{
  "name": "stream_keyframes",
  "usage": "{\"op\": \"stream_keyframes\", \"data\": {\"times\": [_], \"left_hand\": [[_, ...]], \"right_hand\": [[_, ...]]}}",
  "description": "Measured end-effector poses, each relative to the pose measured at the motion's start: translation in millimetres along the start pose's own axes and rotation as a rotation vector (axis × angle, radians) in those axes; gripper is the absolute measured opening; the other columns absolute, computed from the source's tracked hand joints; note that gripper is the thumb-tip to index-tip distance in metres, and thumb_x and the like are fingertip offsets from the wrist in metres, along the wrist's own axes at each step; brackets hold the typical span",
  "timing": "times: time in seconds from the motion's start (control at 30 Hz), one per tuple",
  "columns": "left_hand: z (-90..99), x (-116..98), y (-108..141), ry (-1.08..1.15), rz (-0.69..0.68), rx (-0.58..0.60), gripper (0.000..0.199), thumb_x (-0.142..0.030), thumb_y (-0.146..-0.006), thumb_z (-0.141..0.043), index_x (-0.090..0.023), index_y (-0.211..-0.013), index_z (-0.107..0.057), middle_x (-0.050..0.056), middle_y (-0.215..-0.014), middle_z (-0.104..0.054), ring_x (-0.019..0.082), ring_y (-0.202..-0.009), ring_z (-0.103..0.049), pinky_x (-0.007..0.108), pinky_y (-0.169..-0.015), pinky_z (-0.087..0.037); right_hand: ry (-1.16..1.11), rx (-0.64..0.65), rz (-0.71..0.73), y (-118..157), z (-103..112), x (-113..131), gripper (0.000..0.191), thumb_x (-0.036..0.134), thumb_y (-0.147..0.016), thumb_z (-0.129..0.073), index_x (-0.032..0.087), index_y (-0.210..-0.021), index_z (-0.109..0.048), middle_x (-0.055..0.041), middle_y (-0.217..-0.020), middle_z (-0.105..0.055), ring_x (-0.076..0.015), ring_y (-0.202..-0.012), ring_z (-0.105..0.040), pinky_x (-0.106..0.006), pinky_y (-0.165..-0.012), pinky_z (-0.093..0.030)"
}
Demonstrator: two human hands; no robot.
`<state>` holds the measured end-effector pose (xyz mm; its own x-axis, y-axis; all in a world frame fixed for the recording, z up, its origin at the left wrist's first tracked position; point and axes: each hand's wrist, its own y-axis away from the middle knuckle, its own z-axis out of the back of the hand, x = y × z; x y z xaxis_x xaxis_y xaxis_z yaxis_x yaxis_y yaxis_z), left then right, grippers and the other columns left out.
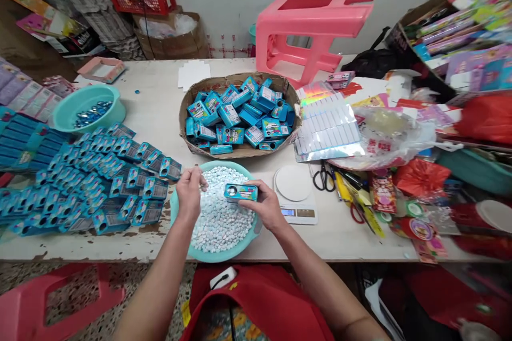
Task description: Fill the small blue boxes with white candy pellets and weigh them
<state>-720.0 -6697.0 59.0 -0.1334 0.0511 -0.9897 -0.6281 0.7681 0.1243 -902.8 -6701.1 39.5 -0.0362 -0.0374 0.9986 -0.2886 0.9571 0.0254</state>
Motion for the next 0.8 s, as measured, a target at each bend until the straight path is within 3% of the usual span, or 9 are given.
{"op": "stream_keyframes", "data": {"times": [0.1,0.2,0.3,0.4,0.47,0.57,0.67,0.73,0.8], "left_hand": [[18.6,39.8,-14.6,-0.639,-0.111,0.191,0.027,-0.047,-0.076,-0.059,-0.021,-0.08,-0.061,0.006,-0.082,-0.064,0.021,-0.082,-0.058,0.031,-0.072,-0.048],[20.8,77.8,-21.7,-1.071,-0.23,0.361,0.041,-0.048,-0.08,-0.053,-0.021,-0.111,-0.06,0.011,-0.125,-0.056,0.03,-0.121,-0.043,0.043,-0.101,-0.033],[9.2,95.0,-19.1,-1.262,-0.178,0.374,0.056,-0.057,-0.084,-0.041,-0.021,-0.126,-0.05,0.012,-0.136,-0.046,0.032,-0.126,-0.037,0.047,-0.103,-0.029],[-1.2,94.5,-12.7,-1.302,-0.076,0.443,0.062,-0.064,-0.082,-0.036,-0.021,-0.126,-0.049,0.012,-0.131,-0.048,0.033,-0.12,-0.043,0.046,-0.096,-0.035],[-3.2,91.5,-9.0,-1.292,-0.027,0.487,0.064,-0.065,-0.08,-0.038,-0.021,-0.124,-0.05,0.013,-0.128,-0.051,0.033,-0.115,-0.048,0.044,-0.092,-0.039],[-1.6,89.3,-6.4,-1.266,0.031,0.503,0.061,-0.061,-0.079,-0.041,-0.02,-0.122,-0.052,0.014,-0.126,-0.054,0.033,-0.112,-0.052,0.042,-0.09,-0.04],[1.3,89.2,-7.9,-1.199,0.072,0.459,0.055,-0.056,-0.077,-0.047,-0.019,-0.116,-0.058,0.014,-0.125,-0.057,0.034,-0.115,-0.051,0.042,-0.093,-0.039],[3.7,88.8,-10.0,-1.1,0.115,0.391,0.05,-0.054,-0.074,-0.053,-0.019,-0.109,-0.062,0.013,-0.122,-0.06,0.035,-0.116,-0.051,0.042,-0.094,-0.038],[6.3,88.2,-11.9,-0.935,0.185,0.325,0.045,-0.052,-0.068,-0.061,-0.018,-0.097,-0.066,0.013,-0.111,-0.065,0.036,-0.112,-0.053,0.041,-0.092,-0.04]], "right_hand": [[-0.047,-0.111,-0.022,10.3,41.9,0.7,0.042,0.033,-0.063,-0.079,0.023,-0.1,-0.06,-0.002,-0.097,-0.063,-0.02,-0.09,-0.061,-0.034,-0.081,-0.049],[0.041,-0.345,-0.021,11.7,91.4,-14.0,0.042,0.033,-0.066,-0.075,0.022,-0.102,-0.056,-0.0031,-0.095,-0.062,-0.0194,-0.087,-0.061,-0.035,-0.079,-0.05],[0.218,-0.564,0.03,4.1,133.3,-45.4,0.044,0.038,-0.066,-0.073,0.019,-0.1,-0.053,-0.0047,-0.096,-0.059,-0.0202,-0.088,-0.059,-0.038,-0.08,-0.05],[0.293,-0.642,0.047,0.9,156.4,-72.9,0.044,0.04,-0.067,-0.071,0.017,-0.1,-0.052,-0.0061,-0.098,-0.058,-0.0218,-0.092,-0.058,-0.044,-0.085,-0.047],[0.322,-0.657,0.06,1.6,161.4,-76.5,0.047,0.039,-0.066,-0.072,0.017,-0.102,-0.052,-0.0084,-0.106,-0.057,-0.0247,-0.103,-0.055,-0.047,-0.091,-0.043],[0.508,-0.666,0.216,-13.7,158.3,-54.3,0.059,0.039,-0.066,-0.073,0.019,-0.115,-0.048,-0.0125,-0.127,-0.047,-0.0281,-0.123,-0.041,-0.049,-0.103,-0.034],[0.755,-0.513,0.37,-71.8,146.6,-14.4,0.056,0.041,-0.077,-0.063,0.019,-0.125,-0.043,-0.0127,-0.13,-0.044,-0.0256,-0.125,-0.039,-0.044,-0.106,-0.031],[0.917,-0.29,0.225,-128.5,135.6,6.4,0.044,0.04,-0.083,-0.056,0.021,-0.121,-0.047,-0.0112,-0.131,-0.044,-0.025,-0.126,-0.039,-0.041,-0.106,-0.031],[1.004,-0.208,0.002,-183.4,123.4,14.4,0.051,0.038,-0.076,-0.064,0.019,-0.121,-0.046,-0.0133,-0.132,-0.041,-0.0283,-0.124,-0.04,-0.041,-0.103,-0.033]]}}
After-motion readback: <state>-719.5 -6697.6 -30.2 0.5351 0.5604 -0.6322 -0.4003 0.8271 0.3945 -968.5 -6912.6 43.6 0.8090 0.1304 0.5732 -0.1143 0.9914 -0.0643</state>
